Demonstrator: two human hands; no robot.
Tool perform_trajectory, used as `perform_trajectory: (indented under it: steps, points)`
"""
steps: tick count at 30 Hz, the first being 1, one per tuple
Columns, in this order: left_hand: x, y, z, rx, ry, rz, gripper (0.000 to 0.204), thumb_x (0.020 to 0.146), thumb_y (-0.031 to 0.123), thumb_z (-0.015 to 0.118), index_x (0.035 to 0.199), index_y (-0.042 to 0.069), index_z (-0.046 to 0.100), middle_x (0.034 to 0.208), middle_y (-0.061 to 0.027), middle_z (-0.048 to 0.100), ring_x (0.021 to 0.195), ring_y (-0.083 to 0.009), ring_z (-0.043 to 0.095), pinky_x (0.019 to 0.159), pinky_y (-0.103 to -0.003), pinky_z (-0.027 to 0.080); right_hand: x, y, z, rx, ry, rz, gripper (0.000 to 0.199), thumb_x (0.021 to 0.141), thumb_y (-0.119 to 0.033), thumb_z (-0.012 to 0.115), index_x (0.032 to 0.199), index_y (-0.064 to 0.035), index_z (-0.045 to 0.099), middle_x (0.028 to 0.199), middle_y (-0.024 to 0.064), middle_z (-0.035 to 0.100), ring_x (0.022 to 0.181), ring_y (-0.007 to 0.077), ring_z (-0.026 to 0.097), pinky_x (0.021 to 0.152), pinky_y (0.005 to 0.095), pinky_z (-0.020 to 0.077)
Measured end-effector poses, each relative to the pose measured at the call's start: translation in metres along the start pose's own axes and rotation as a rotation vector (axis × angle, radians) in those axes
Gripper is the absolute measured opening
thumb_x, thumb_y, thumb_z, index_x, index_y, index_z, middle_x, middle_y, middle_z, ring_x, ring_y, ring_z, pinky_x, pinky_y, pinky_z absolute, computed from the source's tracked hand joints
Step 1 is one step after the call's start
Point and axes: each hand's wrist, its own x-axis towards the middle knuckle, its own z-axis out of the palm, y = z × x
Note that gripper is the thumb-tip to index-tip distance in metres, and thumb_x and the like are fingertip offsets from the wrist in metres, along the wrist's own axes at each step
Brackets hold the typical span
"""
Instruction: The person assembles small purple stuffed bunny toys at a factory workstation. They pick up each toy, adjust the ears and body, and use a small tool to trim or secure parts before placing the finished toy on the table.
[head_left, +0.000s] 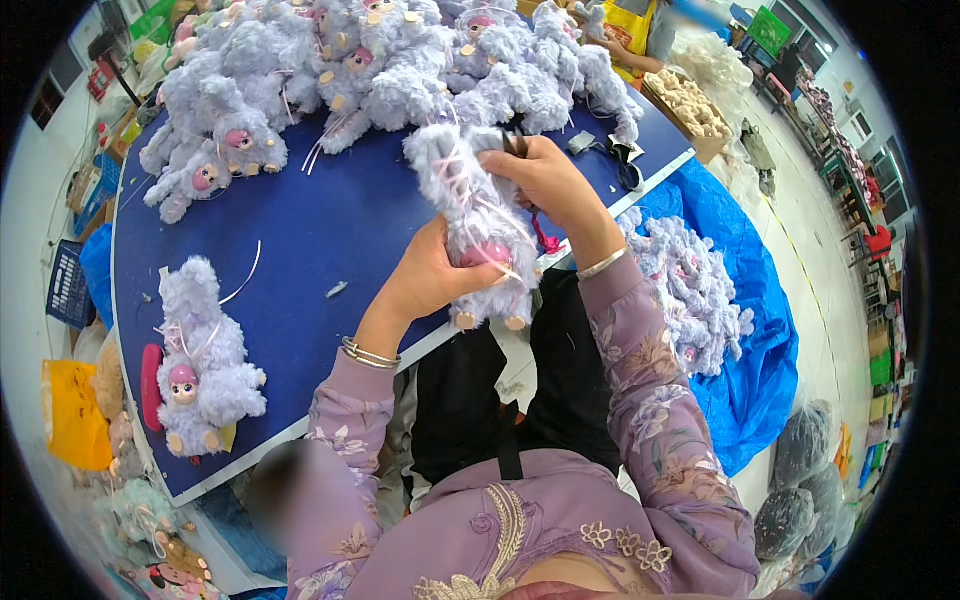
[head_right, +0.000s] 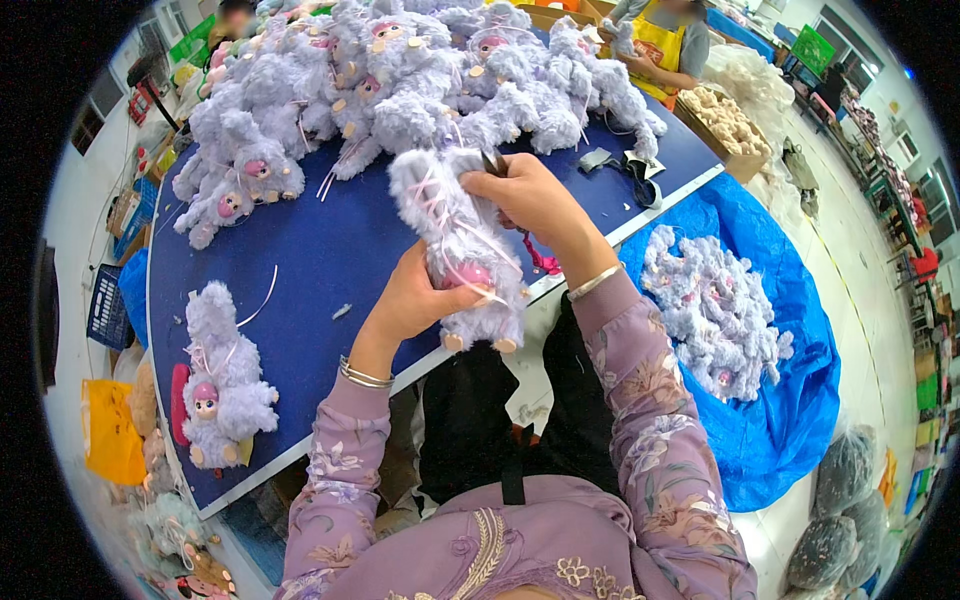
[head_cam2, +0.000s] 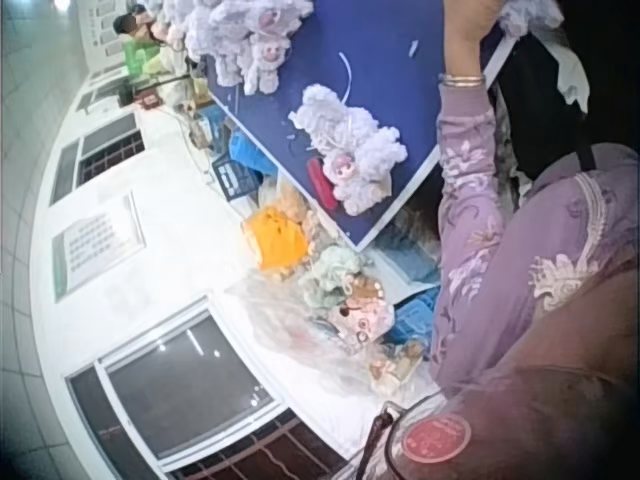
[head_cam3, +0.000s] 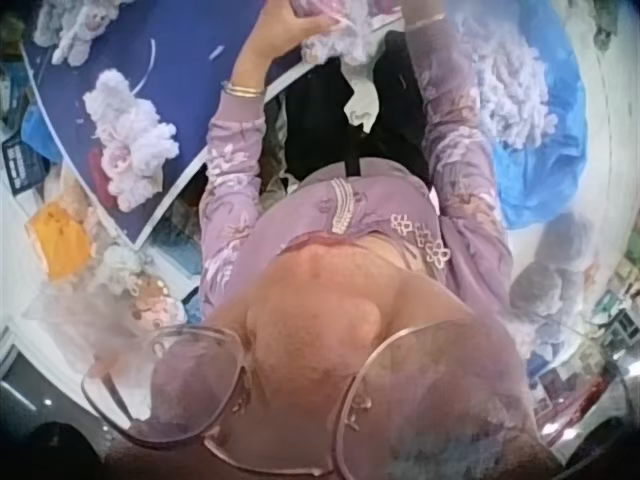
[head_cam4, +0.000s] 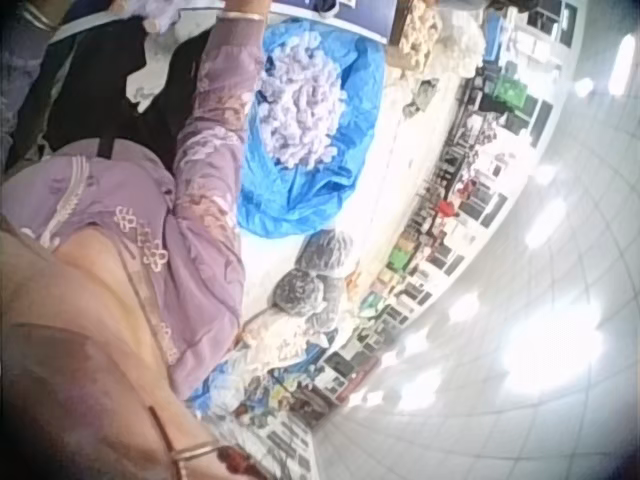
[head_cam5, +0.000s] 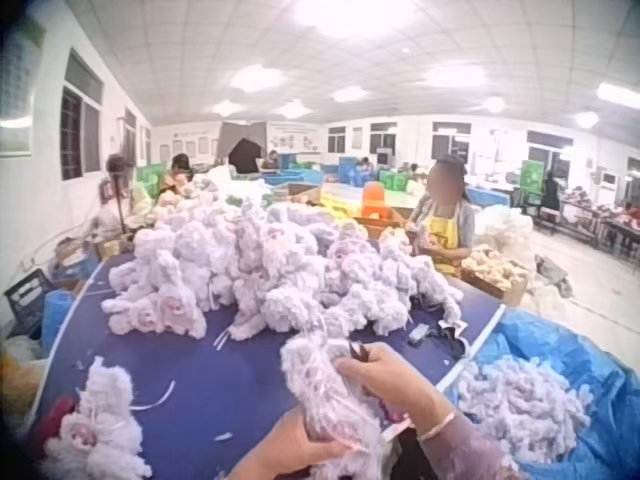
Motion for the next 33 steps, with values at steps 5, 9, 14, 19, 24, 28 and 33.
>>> perform_trajectory:
  steps: [5, 9, 14, 19, 24, 28, 33]
  points:
    - [0.001, 0.004, -0.007, 0.155, -0.072, 0.022, 0.047, 0.069, 0.015, 0.08, 0.107, -0.001, 0.059, 0.1, -0.0069, 0.065, 0.089, -0.0133, 0.061, 0.082, -0.031, 0.05, 0.013, 0.01, 0.003, 0.05, -0.045, 0.049, 0.02, 0.078, -0.022, 0.066, 0.075, -0.0017, 0.065, 0.063, -0.0019, 0.054, 0.05, 0.0078, 0.045, 0.045, 0.0261, 0.0342]
    - [0.001, 0.011, -0.005, 0.03, -0.111, -0.032, 0.044, 0.07, 0.014, 0.08, 0.107, -0.001, 0.06, 0.099, -0.0068, 0.065, 0.089, -0.0139, 0.062, 0.082, -0.031, 0.05, 0.018, 0.017, 0.001, 0.153, 0.024, 0.063, 0.023, 0.076, -0.026, 0.068, 0.076, -0.0035, 0.064, 0.064, -0.0005, 0.055, 0.049, 0.0095, 0.046, 0.044, 0.0264, 0.0338]
    - [0.005, 0.008, -0.009, -0.062, -0.089, -0.078, 0.045, 0.071, 0.013, 0.079, 0.109, 0.0, 0.059, 0.101, -0.0066, 0.064, 0.089, -0.0126, 0.062, 0.08, -0.029, 0.051, 0.012, -0.006, 0.016, 0.372, 0.093, 0.004, 0.022, 0.076, -0.026, 0.068, 0.081, -0.0053, 0.064, 0.066, 0.0018, 0.057, 0.05, 0.0105, 0.049, 0.044, 0.0268, 0.0341]
    - [0.006, -0.001, -0.002, -0.137, 0.152, -0.049, 0.039, 0.074, 0.012, 0.077, 0.107, 0.0, 0.06, 0.099, -0.0062, 0.065, 0.089, -0.0128, 0.061, 0.079, -0.028, 0.051, 0.011, 0.019, -0.002, 0.327, -0.018, 0.067, 0.035, 0.086, -0.041, 0.063, 0.089, -0.0055, 0.058, 0.061, -0.0046, 0.041, 0.045, 0.0043, 0.03, 0.041, 0.0253, 0.0207]
    - [0.011, -0.011, -0.001, -0.106, 0.304, 0.088, 0.043, 0.081, 0.017, 0.073, 0.114, -0.002, 0.054, 0.103, -0.0083, 0.062, 0.091, -0.0132, 0.06, 0.079, -0.028, 0.05, -0.031, 0.078, 0.005, 0.057, -0.159, -0.157, 0.062, 0.077, -0.033, 0.074, 0.121, 0.0036, 0.053, 0.109, 0.0103, 0.061, 0.1, 0.015, 0.056, 0.087, 0.0277, 0.0448]
    - [0.01, -0.013, 0.0, -0.133, 0.442, 0.066, 0.037, 0.086, 0.026, 0.067, 0.105, -0.005, 0.059, 0.095, -0.0096, 0.065, 0.083, -0.0121, 0.06, 0.072, -0.028, 0.05, -0.041, 0.07, 0.029, 0.137, -0.104, -0.138, 0.067, 0.067, -0.028, 0.084, 0.119, 0.0015, 0.053, 0.105, 0.0058, 0.061, 0.094, 0.013, 0.058, 0.082, 0.0274, 0.0471]
    - [0.008, -0.008, -0.02, 0.055, 0.565, -0.034, 0.03, 0.087, 0.022, 0.063, 0.074, -0.005, 0.065, 0.066, -0.0032, 0.064, 0.061, -0.0071, 0.055, 0.054, -0.029, 0.045, -0.047, 0.068, 0.041, 0.044, -0.147, -0.204, 0.061, 0.07, -0.019, 0.08, 0.12, 0.0014, 0.052, 0.105, 0.0067, 0.061, 0.094, 0.0125, 0.058, 0.084, 0.0269, 0.0469]
